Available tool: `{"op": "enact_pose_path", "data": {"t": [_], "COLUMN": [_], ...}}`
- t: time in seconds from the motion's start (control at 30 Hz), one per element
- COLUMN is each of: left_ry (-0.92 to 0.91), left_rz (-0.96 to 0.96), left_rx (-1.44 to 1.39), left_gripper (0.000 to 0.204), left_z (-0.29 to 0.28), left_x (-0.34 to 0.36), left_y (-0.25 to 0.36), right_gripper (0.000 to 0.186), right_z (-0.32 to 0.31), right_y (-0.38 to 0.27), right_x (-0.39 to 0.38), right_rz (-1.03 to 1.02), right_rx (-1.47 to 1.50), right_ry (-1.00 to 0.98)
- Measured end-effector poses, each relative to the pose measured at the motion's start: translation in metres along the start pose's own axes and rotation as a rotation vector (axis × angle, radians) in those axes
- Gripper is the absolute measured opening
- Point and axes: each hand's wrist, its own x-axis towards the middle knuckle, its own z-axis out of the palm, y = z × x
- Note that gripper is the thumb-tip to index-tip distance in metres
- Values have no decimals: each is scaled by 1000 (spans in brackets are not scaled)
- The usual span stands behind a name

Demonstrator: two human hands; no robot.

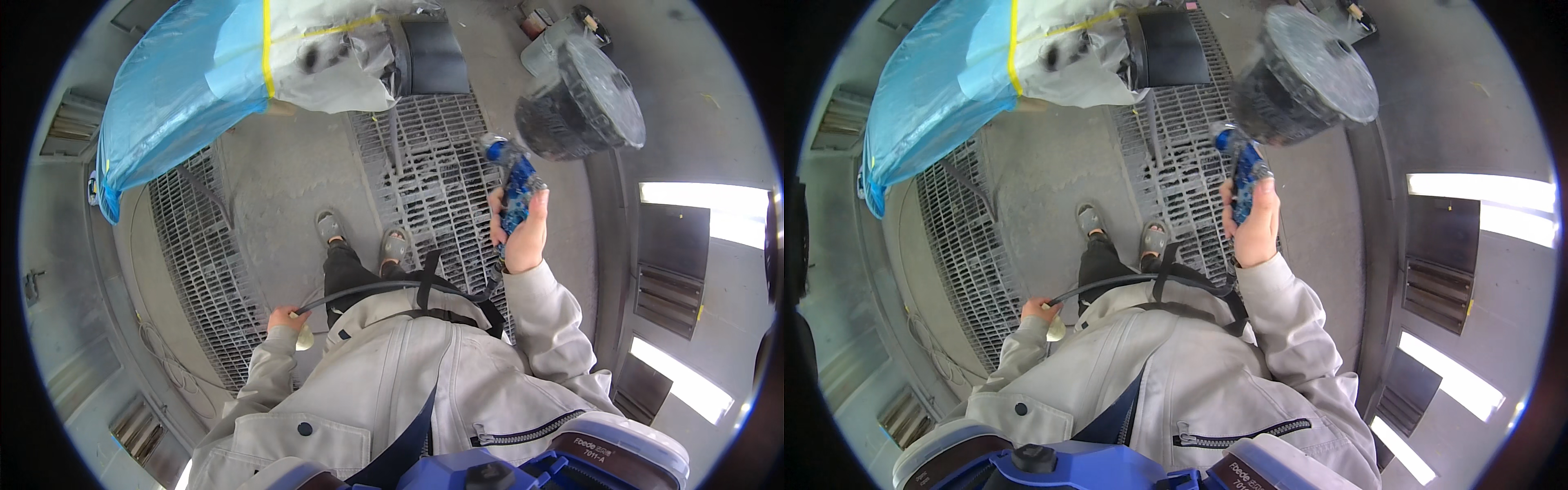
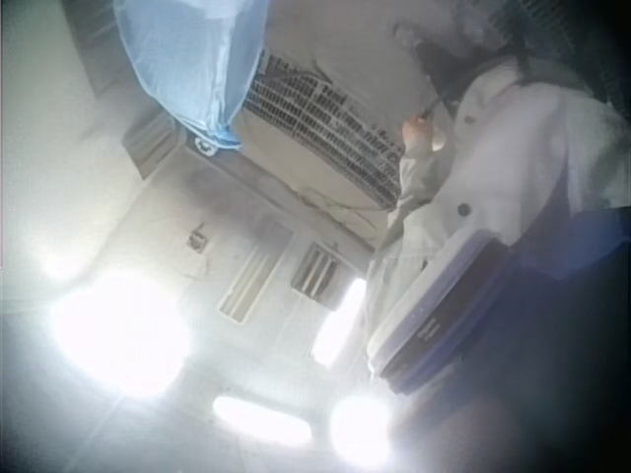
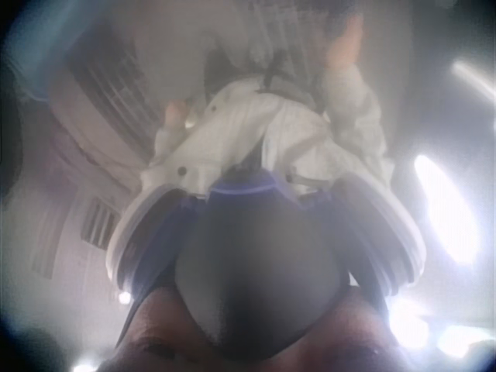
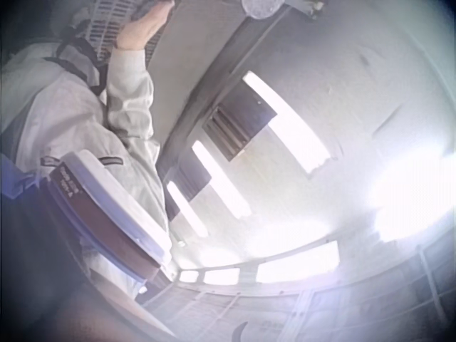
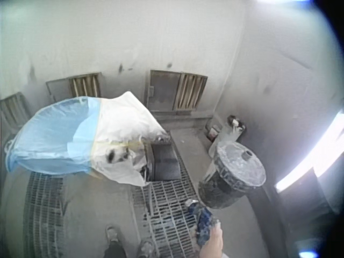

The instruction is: The person holds a blue spray gun and applies paint to a black car part in a spray booth. They repeatedly wipe the nozzle with a cloth and adjust the gun while moving around the part to cover different areas.

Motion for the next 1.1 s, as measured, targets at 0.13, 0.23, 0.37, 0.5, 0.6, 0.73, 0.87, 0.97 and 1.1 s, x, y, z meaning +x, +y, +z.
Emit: {"op": "enact_pose_path", "data": {"t": [0.13,0.23,0.37,0.5,0.6,0.73,0.87,0.97,1.1], "left_ry": [-89,243,-109,-600,-767,-1026,-1117,-1136,-956], "left_rz": [64,520,892,1067,1092,782,738,661,920], "left_rx": [65,98,-489,-996,-1098,-1210,-1272,-1201,-1046], "left_gripper": [45,37,29,37,34,19,19,28,37], "left_z": [-8,-24,-70,-108,-114,-100,-85,-80,-82], "left_x": [26,33,8,-59,-98,-109,-103,-103,-98], "left_y": [27,100,255,377,414,418,415,425,445], "right_gripper": [70,69,66,76,83,89,82,80,82], "right_z": [-3,-1,13,22,30,35,35,28,5], "right_y": [-8,-30,-65,-98,-107,-107,-104,-105,-108], "right_x": [-12,-13,-9,-4,-5,-7,-9,-8,5], "right_rz": [-27,-36,-5,55,118,186,173,122,10], "right_rx": [-13,111,187,327,427,479,449,391,230], "right_ry": [168,103,124,19,-56,-117,0,50,86]}}
